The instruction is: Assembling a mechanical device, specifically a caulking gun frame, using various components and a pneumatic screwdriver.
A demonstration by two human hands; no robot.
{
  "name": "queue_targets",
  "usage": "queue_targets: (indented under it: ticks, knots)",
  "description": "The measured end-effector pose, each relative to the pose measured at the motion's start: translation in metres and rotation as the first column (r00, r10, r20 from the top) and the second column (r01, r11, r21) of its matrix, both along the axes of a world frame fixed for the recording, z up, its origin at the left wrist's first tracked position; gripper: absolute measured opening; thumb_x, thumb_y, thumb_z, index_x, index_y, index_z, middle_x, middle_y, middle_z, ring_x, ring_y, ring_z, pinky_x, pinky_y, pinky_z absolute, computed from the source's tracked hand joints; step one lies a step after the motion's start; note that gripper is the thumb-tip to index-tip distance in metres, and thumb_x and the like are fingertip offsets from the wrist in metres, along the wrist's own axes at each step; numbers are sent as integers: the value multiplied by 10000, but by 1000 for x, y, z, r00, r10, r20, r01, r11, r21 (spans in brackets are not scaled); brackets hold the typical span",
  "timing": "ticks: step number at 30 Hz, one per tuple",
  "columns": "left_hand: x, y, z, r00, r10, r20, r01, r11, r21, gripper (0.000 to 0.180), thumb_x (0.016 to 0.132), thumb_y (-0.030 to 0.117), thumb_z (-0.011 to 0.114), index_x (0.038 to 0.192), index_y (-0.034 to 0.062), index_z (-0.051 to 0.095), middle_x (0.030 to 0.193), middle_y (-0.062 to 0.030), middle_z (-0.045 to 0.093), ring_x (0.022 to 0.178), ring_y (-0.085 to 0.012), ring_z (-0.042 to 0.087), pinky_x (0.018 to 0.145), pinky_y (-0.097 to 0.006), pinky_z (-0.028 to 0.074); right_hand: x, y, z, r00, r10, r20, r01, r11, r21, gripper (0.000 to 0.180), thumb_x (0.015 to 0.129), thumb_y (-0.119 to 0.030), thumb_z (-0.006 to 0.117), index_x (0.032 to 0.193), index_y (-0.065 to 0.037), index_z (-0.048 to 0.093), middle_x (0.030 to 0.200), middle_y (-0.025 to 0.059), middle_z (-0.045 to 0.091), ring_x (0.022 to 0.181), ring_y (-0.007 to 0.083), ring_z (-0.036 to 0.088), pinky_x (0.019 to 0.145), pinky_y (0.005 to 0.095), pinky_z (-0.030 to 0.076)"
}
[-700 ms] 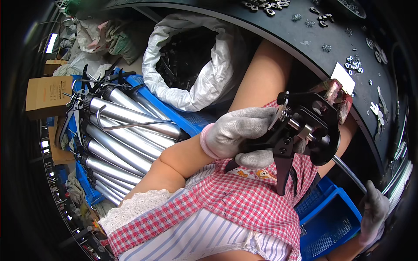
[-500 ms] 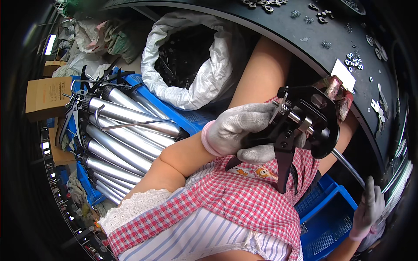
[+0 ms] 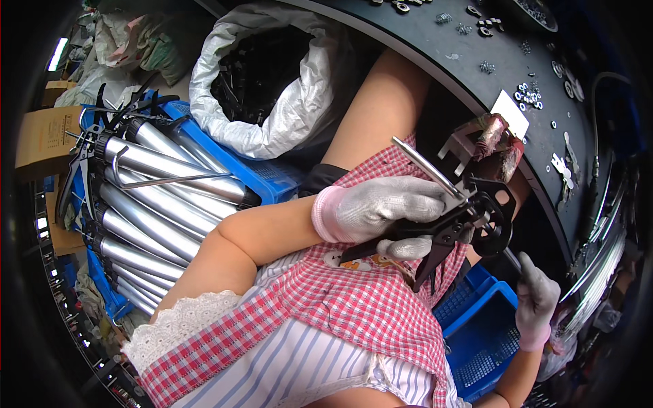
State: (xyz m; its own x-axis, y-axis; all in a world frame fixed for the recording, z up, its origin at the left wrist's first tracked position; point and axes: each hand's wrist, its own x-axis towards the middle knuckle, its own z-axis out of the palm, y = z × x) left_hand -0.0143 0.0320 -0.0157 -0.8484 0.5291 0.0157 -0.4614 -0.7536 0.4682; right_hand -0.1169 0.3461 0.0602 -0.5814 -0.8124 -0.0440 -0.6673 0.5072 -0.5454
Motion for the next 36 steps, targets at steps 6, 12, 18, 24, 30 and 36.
queue_targets:
  ticks: [6,12,18,24,30,36]
  knots:
    - [-10,23,5,999,-31,32,35,990,-136,560,980,420,473,1239,-76,506,630,-21,488,433,-48,376,414,-186,312,16,-64,18,960,-142,240,113,985,130,239,950,-193,573,1079,7,599,772,150,621,645,274,634,624,281,488]
    - [-21,-43,28,900,429,75,-431,902,12,488,1010,322,374,1334,-35,445,1010,-175,625,413,-58,334,373,-193,247,-30,8,0,893,-223,-391,238,971,-11,115,916,-90,548,995,-17,589,769,126,542,676,295,546,655,346,433]
    - [-23,-40,18,940,342,7,-341,934,101,472,1027,290,333,1289,-83,454,673,-89,552,403,-59,317,366,-189,237,-14,-8,-11,915,-363,-174,305,907,-289,79,876,-85,594,883,-10,568,712,108,529,645,278,547,624,349,423]
    - [-25,-17,11,981,195,-21,-196,971,-134,583,1002,424,369,1257,-85,495,529,1,412,396,-60,288,397,-209,232,-6,-80,-29,950,-184,-251,86,931,-356,74,876,-109,592,874,-35,590,734,110,577,670,322,591,634,369,451]
    - [-23,-12,17,973,229,-21,-230,969,-89,525,1000,357,414,1315,-61,460,1068,-131,633,436,-63,348,406,-207,265,-5,-94,-34,958,-239,-159,150,888,-435,58,851,-42,556,888,-15,591,738,132,573,671,327,593,627,373,458]
    - [-24,-2,19,976,215,-31,-217,972,-95,492,1010,309,420,1355,-42,423,1131,-151,614,483,-60,398,413,-195,278,-1,-95,-40,963,-259,-66,192,842,-505,104,808,-19,529,888,11,587,731,156,561,647,335,578,617,378,456]
